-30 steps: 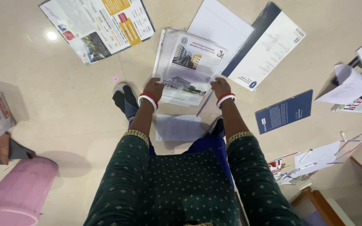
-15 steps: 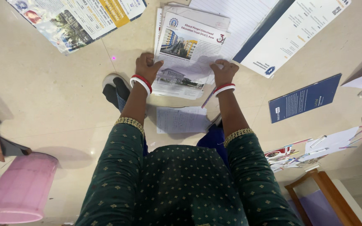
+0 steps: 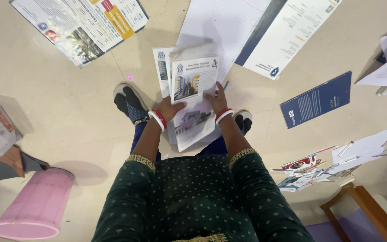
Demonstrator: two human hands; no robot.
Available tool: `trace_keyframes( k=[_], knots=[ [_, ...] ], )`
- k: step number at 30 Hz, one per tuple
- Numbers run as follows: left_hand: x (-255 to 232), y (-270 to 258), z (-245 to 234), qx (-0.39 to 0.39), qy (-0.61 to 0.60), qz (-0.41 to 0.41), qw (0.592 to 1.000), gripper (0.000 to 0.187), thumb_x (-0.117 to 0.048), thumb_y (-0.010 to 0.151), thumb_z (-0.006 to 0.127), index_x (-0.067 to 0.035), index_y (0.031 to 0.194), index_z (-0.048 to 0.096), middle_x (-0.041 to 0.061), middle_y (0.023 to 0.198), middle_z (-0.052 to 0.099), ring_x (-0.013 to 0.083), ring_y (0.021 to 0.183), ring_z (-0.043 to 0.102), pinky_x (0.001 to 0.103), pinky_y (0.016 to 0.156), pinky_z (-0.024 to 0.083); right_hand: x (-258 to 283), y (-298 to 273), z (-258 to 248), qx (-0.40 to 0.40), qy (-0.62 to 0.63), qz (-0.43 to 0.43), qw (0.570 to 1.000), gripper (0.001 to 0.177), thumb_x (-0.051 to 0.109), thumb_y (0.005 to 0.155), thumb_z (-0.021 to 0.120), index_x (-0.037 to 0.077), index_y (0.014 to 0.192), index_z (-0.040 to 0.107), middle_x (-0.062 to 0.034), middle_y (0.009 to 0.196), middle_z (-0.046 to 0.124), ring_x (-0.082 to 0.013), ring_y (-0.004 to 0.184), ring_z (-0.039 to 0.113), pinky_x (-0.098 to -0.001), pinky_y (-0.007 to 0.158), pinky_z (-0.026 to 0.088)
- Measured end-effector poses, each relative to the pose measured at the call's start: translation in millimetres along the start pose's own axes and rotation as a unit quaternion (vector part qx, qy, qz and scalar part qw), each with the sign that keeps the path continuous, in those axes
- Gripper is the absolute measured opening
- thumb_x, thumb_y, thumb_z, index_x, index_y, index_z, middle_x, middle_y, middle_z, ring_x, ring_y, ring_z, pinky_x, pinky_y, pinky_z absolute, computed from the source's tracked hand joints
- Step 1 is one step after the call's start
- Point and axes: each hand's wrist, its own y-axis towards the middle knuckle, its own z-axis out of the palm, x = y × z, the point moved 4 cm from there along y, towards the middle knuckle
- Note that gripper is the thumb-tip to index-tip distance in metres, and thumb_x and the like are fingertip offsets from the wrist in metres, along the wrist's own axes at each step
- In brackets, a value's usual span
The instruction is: The person picks up and gathers various papers and documents scattered on the floor, stacks them by hand, and places the stacked papers on a shelf.
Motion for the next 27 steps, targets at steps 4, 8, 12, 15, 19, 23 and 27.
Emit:
trace_keyframes(
  k=[4, 8, 12, 15, 19, 23, 27],
  knots=[
    [-14.7, -94.3, 12.5, 0.045, -0.071, 0.013, 0.996, 0.054, -0.021, 0.086, 0.077, 0.003, 0.131, 0.062, 0.016, 0.122, 0.072, 0.0249, 0.110, 0.067, 0.035, 0.098, 0.051, 21.4, -94.5, -11.3, 0.099, 0.135, 0.118, 0.979, 0.073, 0.016, 0.083, 0.081, -0.003, 0.146, 0.049, -0.0161, 0.130, 0.065, -0.0275, 0.119, 0.062, -0.0376, 0.101, 0.051],
    [-36.5, -186.9, 22.6, 0.102, -0.164, 0.007, 0.981, 0.057, -0.019, 0.085, 0.079, 0.006, 0.133, 0.063, 0.017, 0.124, 0.071, 0.0254, 0.111, 0.065, 0.036, 0.099, 0.049, 67.0, -197.3, -39.5, 0.182, 0.221, 0.133, 0.949, 0.066, 0.019, 0.086, 0.079, -0.002, 0.143, 0.052, -0.0143, 0.133, 0.066, -0.0257, 0.123, 0.061, -0.0374, 0.104, 0.047],
    [-90.8, -257.6, 41.4, 0.119, -0.196, 0.055, 0.972, 0.062, -0.016, 0.082, 0.080, 0.005, 0.135, 0.058, 0.014, 0.127, 0.070, 0.0230, 0.115, 0.064, 0.035, 0.101, 0.047, 120.7, -272.7, -68.8, 0.224, 0.305, 0.079, 0.922, 0.061, 0.012, 0.092, 0.075, -0.004, 0.146, 0.050, -0.0152, 0.134, 0.063, -0.0261, 0.123, 0.058, -0.0397, 0.105, 0.045],
    [-151.4, -312.4, 61.9, 0.110, -0.220, 0.085, 0.966, 0.059, -0.011, 0.081, 0.078, 0.005, 0.134, 0.059, 0.014, 0.125, 0.070, 0.0234, 0.113, 0.065, 0.036, 0.099, 0.049, 194.8, -334.6, -99.5, 0.261, 0.338, 0.000, 0.904, 0.061, 0.010, 0.095, 0.070, -0.004, 0.149, 0.044, -0.0154, 0.139, 0.061, -0.0266, 0.128, 0.057, -0.0405, 0.108, 0.045],
    [-246.5, -391.2, 87.0, 0.168, -0.306, 0.185, 0.919, 0.048, -0.009, 0.092, 0.072, 0.009, 0.135, 0.058, 0.016, 0.124, 0.069, 0.0249, 0.113, 0.064, 0.039, 0.098, 0.048, 310.5, -431.8, -149.1, 0.231, 0.226, -0.121, 0.939, 0.067, 0.015, 0.098, 0.063, 0.002, 0.156, 0.031, -0.0114, 0.147, 0.055, -0.0223, 0.134, 0.053, -0.0370, 0.110, 0.045],
    [-349.4, -479.0, 124.1, 0.158, -0.326, 0.282, 0.888, 0.046, -0.005, 0.092, 0.068, 0.003, 0.136, 0.056, 0.011, 0.120, 0.069, 0.0243, 0.112, 0.064, 0.038, 0.096, 0.050, 419.5, -541.0, -212.3, 0.174, 0.083, -0.261, 0.946, 0.065, 0.019, 0.101, 0.060, -0.001, 0.155, 0.031, -0.0151, 0.146, 0.056, -0.0227, 0.133, 0.054, -0.0378, 0.110, 0.047],
    [-403.8, -556.0, 153.0, 0.164, -0.343, 0.359, 0.852, 0.053, -0.008, 0.091, 0.063, -0.008, 0.143, 0.049, 0.004, 0.127, 0.066, 0.0173, 0.119, 0.062, 0.033, 0.100, 0.049, 471.8, -645.6, -240.6, 0.160, 0.061, -0.362, 0.916, 0.062, 0.018, 0.101, 0.061, -0.004, 0.152, 0.035, -0.0165, 0.145, 0.057, -0.0225, 0.131, 0.055, -0.0376, 0.108, 0.047]
  ],
)
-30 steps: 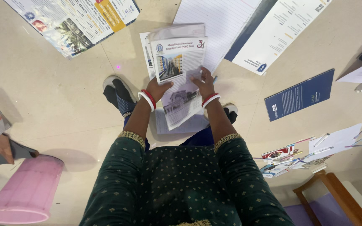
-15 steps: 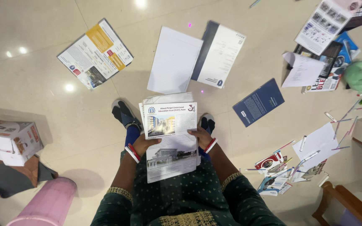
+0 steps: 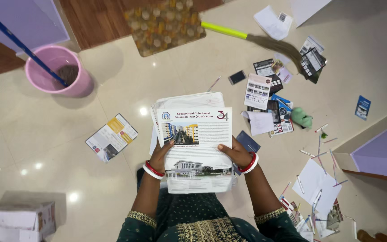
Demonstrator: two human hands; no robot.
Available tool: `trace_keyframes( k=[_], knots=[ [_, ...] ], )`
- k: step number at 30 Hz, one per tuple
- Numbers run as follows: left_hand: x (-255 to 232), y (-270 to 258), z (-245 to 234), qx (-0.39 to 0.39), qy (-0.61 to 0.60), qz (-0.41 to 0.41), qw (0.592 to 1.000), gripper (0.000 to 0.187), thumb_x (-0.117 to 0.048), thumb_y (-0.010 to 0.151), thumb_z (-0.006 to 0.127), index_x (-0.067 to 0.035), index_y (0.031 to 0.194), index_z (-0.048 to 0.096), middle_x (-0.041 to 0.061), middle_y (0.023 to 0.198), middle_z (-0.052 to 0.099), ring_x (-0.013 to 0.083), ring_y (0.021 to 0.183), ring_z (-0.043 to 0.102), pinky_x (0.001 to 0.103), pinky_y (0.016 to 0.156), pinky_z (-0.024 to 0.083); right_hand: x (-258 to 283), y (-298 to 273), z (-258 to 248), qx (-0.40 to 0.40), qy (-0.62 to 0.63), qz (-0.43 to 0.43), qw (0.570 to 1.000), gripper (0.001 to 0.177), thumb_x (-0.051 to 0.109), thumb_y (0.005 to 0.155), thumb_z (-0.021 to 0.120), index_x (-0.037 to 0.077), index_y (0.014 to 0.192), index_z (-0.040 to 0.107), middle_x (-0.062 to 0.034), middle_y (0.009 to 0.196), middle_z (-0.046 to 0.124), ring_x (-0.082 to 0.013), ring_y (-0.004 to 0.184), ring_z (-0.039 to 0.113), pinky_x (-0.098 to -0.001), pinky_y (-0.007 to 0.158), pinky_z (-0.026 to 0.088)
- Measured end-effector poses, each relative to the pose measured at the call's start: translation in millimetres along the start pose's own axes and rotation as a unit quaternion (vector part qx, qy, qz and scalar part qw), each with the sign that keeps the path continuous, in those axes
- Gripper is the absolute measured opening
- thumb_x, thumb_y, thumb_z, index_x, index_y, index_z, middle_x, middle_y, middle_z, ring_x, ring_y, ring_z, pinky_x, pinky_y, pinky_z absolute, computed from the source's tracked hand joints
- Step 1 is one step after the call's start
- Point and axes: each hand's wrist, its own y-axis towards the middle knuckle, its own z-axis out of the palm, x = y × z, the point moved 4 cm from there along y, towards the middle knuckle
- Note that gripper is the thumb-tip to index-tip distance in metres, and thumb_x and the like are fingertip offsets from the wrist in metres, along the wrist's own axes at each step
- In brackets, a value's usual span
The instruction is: The person picks up and gathers various papers and documents scattered on the floor, stacks them by hand, and places the stacked papers on a shelf.
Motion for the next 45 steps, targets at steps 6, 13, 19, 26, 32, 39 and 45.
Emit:
trace_keyframes(
  k=[6, 13, 19, 26, 32, 39, 45],
  knots=[
    [-31.6, -21.8, 27.7, 0.104, -0.120, -0.077, 0.984, 0.046, -0.015, 0.101, 0.061, 0.000, 0.143, 0.052, 0.012, 0.129, 0.067, 0.0252, 0.117, 0.064, 0.040, 0.100, 0.050, 83.3, -38.4, 52.0, -0.056, -0.010, -0.082, 0.995, 0.058, 0.014, 0.101, 0.062, -0.006, 0.151, 0.040, -0.0171, 0.141, 0.060, -0.0220, 0.127, 0.058, -0.0363, 0.106, 0.048],
    [-114.2, -30.8, 42.3, 0.109, 0.086, 0.026, 0.990, 0.057, -0.003, 0.094, 0.065, -0.006, 0.147, 0.045, 0.009, 0.130, 0.066, 0.0198, 0.119, 0.062, 0.037, 0.102, 0.049, 120.8, -56.9, 121.1, -0.222, -0.078, -0.182, 0.955, 0.076, 0.014, 0.099, 0.062, 0.000, 0.160, 0.020, -0.0171, 0.151, 0.048, -0.0225, 0.137, 0.047, -0.0362, 0.113, 0.039],
    [-129.5, -20.7, 80.0, 0.193, 0.175, 0.019, 0.965, 0.060, -0.004, 0.098, 0.064, -0.004, 0.153, 0.041, 0.011, 0.138, 0.061, 0.0190, 0.127, 0.058, 0.035, 0.108, 0.047, 118.3, -85.4, 134.2, -0.325, -0.101, -0.235, 0.910, 0.076, 0.017, 0.104, 0.057, 0.000, 0.164, 0.014, -0.0189, 0.163, 0.036, -0.0245, 0.149, 0.034, -0.0373, 0.121, 0.028],
    [-64.9, -14.9, 125.9, 0.267, 0.340, -0.171, 0.885, 0.086, 0.000, 0.088, 0.068, -0.010, 0.158, 0.020, 0.010, 0.147, 0.052, 0.0207, 0.138, 0.048, 0.037, 0.115, 0.038, 73.6, -151.6, 95.6, -0.491, -0.091, -0.080, 0.863, 0.077, 0.020, 0.098, 0.062, 0.006, 0.162, 0.023, -0.0144, 0.161, 0.041, -0.0227, 0.148, 0.037, -0.0361, 0.119, 0.031],
    [22.5, -1.9, 181.4, 0.314, 0.342, -0.195, 0.864, 0.080, 0.003, 0.085, 0.070, -0.004, 0.155, 0.032, 0.014, 0.142, 0.057, 0.0231, 0.132, 0.053, 0.037, 0.111, 0.042, 23.7, -219.0, 37.5, -0.530, 0.116, -0.070, 0.837, 0.082, 0.008, 0.091, 0.064, 0.007, 0.161, 0.021, -0.0143, 0.159, 0.041, -0.0253, 0.144, 0.042, -0.0371, 0.117, 0.034],
    [161.1, -21.0, 288.2, 0.322, 0.307, -0.222, 0.868, 0.071, 0.006, 0.085, 0.069, -0.002, 0.148, 0.038, 0.013, 0.130, 0.063, 0.0217, 0.121, 0.061, 0.034, 0.105, 0.048, -10.1, -358.5, -33.0, -0.465, 0.330, -0.150, 0.808, 0.086, -0.004, 0.082, 0.063, 0.004, 0.158, 0.022, -0.0207, 0.148, 0.047, -0.0298, 0.135, 0.049, -0.0424, 0.112, 0.042],
    [289.1, -52.3, 380.5, 0.299, 0.321, -0.293, 0.850, 0.057, 0.001, 0.087, 0.070, 0.003, 0.140, 0.049, 0.015, 0.123, 0.067, 0.0251, 0.114, 0.064, 0.037, 0.100, 0.051, -24.9, -474.4, -83.5, -0.517, 0.305, -0.084, 0.796, 0.078, 0.003, 0.092, 0.063, 0.007, 0.159, 0.023, -0.0117, 0.152, 0.047, -0.0227, 0.140, 0.045, -0.0371, 0.114, 0.038]
  ],
)
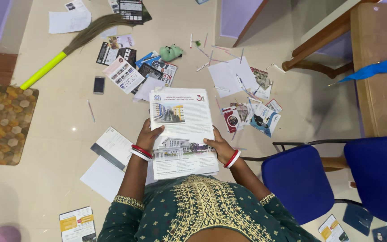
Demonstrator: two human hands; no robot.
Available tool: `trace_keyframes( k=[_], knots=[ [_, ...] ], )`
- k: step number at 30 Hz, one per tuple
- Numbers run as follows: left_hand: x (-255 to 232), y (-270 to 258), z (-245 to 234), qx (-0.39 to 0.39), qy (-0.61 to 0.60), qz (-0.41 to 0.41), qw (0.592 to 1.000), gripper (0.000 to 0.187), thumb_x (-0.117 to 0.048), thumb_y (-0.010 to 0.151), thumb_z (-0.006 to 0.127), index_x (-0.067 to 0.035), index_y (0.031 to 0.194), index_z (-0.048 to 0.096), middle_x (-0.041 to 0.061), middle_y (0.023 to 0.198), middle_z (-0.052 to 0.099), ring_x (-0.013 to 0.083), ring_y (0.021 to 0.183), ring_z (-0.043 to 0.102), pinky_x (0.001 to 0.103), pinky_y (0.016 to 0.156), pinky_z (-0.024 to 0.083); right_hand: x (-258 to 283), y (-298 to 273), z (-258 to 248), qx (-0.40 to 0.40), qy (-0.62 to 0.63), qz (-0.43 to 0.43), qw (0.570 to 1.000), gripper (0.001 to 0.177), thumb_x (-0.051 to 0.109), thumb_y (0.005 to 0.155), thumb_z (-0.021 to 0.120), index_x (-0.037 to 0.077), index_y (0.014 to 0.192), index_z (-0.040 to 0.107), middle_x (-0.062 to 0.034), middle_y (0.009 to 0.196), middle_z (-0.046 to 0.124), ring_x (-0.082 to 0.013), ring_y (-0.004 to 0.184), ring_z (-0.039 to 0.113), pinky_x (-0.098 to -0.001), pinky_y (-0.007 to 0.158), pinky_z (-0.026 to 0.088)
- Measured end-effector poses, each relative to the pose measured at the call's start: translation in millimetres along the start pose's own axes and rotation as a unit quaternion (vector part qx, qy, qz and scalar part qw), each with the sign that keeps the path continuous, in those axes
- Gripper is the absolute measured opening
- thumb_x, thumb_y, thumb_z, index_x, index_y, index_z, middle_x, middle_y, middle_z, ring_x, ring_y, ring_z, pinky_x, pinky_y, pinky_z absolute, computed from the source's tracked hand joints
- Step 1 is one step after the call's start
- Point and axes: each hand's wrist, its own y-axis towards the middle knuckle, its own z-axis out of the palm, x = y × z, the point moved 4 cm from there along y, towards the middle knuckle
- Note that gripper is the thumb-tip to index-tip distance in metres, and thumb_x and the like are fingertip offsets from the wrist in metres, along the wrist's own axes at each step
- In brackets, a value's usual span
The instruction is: The person picks up and gathers various papers and documents scattered on the floor, stacks them by hand, and places the stacked papers on a shelf.
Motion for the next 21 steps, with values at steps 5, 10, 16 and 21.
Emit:
trace_keyframes(
  k=[5, 10, 16, 21],
  knots=[
    [-17.4, 13.3, 90.0, 0.156, -0.038, 0.000, 0.987, 0.063, -0.009, 0.089, 0.070, -0.002, 0.147, 0.047, 0.013, 0.131, 0.065, 0.0213, 0.119, 0.063, 0.036, 0.102, 0.050, 54.8, -1.1, -60.4, 0.017, 0.007, -0.094, 0.995, 0.078, 0.002, 0.093, 0.062, 0.003, 0.160, 0.023, -0.0117, 0.154, 0.046, -0.0225, 0.141, 0.044, -0.0381, 0.116, 0.035],
    [-6.5, 30.8, 128.3, 0.236, -0.047, -0.117, 0.963, 0.058, -0.012, 0.089, 0.072, 0.003, 0.141, 0.052, 0.015, 0.131, 0.067, 0.0271, 0.118, 0.065, 0.041, 0.102, 0.051, 90.9, 8.7, -99.2, -0.008, 0.008, -0.157, 0.988, 0.081, 0.002, 0.091, 0.064, 0.005, 0.160, 0.022, -0.0109, 0.154, 0.045, -0.0205, 0.140, 0.043, -0.0372, 0.116, 0.034],
    [40.6, 128.4, 143.5, 0.099, 0.093, -0.124, 0.983, 0.048, -0.019, 0.094, 0.067, 0.004, 0.135, 0.060, 0.014, 0.126, 0.073, 0.0251, 0.114, 0.068, 0.036, 0.098, 0.052, 119.7, 56.9, -134.6, -0.064, -0.277, -0.181, 0.941, 0.078, 0.009, 0.096, 0.065, 0.002, 0.160, 0.021, -0.0138, 0.155, 0.045, -0.0204, 0.141, 0.042, -0.0357, 0.116, 0.034],
    [38.1, 231.3, 167.9, 0.121, 0.022, -0.128, 0.984, 0.048, -0.015, 0.092, 0.068, 0.005, 0.135, 0.059, 0.014, 0.125, 0.071, 0.0243, 0.111, 0.068, 0.037, 0.095, 0.054, 176.6, 120.9, -164.9, -0.059, -0.250, -0.217, 0.942, 0.084, 0.009, 0.093, 0.066, 0.002, 0.161, 0.017, -0.0157, 0.156, 0.043, -0.0230, 0.143, 0.040, -0.0370, 0.117, 0.032]
  ],
)
